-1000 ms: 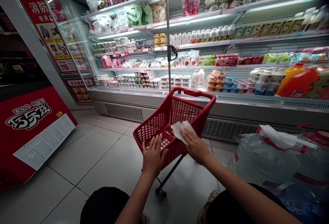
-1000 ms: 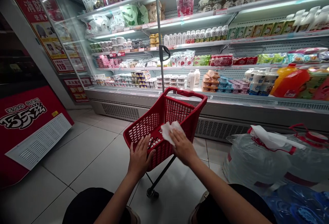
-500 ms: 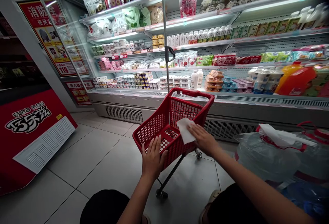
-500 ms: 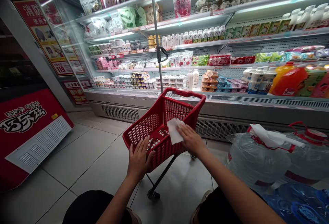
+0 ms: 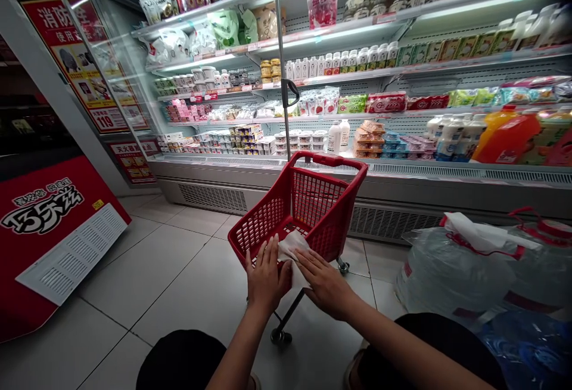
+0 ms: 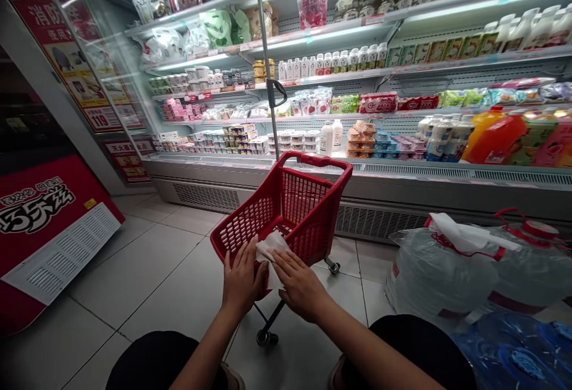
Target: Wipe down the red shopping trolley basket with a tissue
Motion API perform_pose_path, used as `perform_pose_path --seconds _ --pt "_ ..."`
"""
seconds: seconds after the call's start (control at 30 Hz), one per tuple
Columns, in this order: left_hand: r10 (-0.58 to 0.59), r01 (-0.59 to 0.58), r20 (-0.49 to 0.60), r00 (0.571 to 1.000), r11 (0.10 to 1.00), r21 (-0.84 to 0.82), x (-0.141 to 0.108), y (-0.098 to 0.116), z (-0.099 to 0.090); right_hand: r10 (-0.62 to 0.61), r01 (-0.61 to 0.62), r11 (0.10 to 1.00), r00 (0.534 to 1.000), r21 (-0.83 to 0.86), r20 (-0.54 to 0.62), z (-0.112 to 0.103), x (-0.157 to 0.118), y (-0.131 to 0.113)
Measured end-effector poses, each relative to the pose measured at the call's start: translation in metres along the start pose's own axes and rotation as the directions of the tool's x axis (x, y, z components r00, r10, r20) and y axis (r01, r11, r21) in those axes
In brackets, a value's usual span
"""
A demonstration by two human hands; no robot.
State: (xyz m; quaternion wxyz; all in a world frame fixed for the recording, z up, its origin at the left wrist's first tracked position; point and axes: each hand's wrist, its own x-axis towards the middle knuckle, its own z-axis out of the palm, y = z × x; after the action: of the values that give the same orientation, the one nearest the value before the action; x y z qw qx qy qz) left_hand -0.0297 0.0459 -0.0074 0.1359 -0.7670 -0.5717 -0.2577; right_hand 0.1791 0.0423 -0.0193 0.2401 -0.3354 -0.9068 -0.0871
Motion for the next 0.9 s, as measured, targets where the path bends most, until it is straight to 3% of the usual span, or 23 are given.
perform_pose_path --seconds 0.1,0.3,0.43,0.53,0.6,0.8,0.9 --pt "0.009 -0.009 0.010 1.000 1.000 0.000 -0.001 -0.002 -0.001 -0.016 0.016 0.999 1.000 -0.030 0.008 -0.003 0.000 0.034" --pt "0.044 -0.043 0.038 0.998 0.999 -0.018 -0.005 0.002 -0.002 0.232 -0.243 0.949 0.970 -0.202 -0.075 -0.007 -0.006 0.133" --pt "0.146 -0.142 0.096 0.985 0.989 -0.048 -0.009 0.009 -0.007 0.335 -0.340 0.912 0.940 -0.228 -0.059 -0.008 0.004 0.154" --pt "0.186 -0.180 0.103 0.977 0.982 -0.065 -0.010 0.020 -0.008 0.420 -0.420 0.885 0.906 -0.200 -0.048 -0.006 0.017 0.150" --pt "0.177 -0.172 0.080 0.981 0.983 -0.063 -0.010 0.030 -0.006 0.415 -0.414 0.893 0.909 -0.177 -0.032 -0.003 0.021 0.137" --pt "0.119 -0.118 0.009 0.993 0.990 -0.076 -0.014 0.056 -0.001 0.208 -0.207 0.977 0.978 -0.049 0.031 -0.002 -0.002 0.053" --pt "0.192 -0.189 0.013 0.981 0.972 -0.138 -0.020 0.052 -0.006 0.124 -0.127 0.992 0.987 0.018 0.105 -0.013 -0.017 0.023"
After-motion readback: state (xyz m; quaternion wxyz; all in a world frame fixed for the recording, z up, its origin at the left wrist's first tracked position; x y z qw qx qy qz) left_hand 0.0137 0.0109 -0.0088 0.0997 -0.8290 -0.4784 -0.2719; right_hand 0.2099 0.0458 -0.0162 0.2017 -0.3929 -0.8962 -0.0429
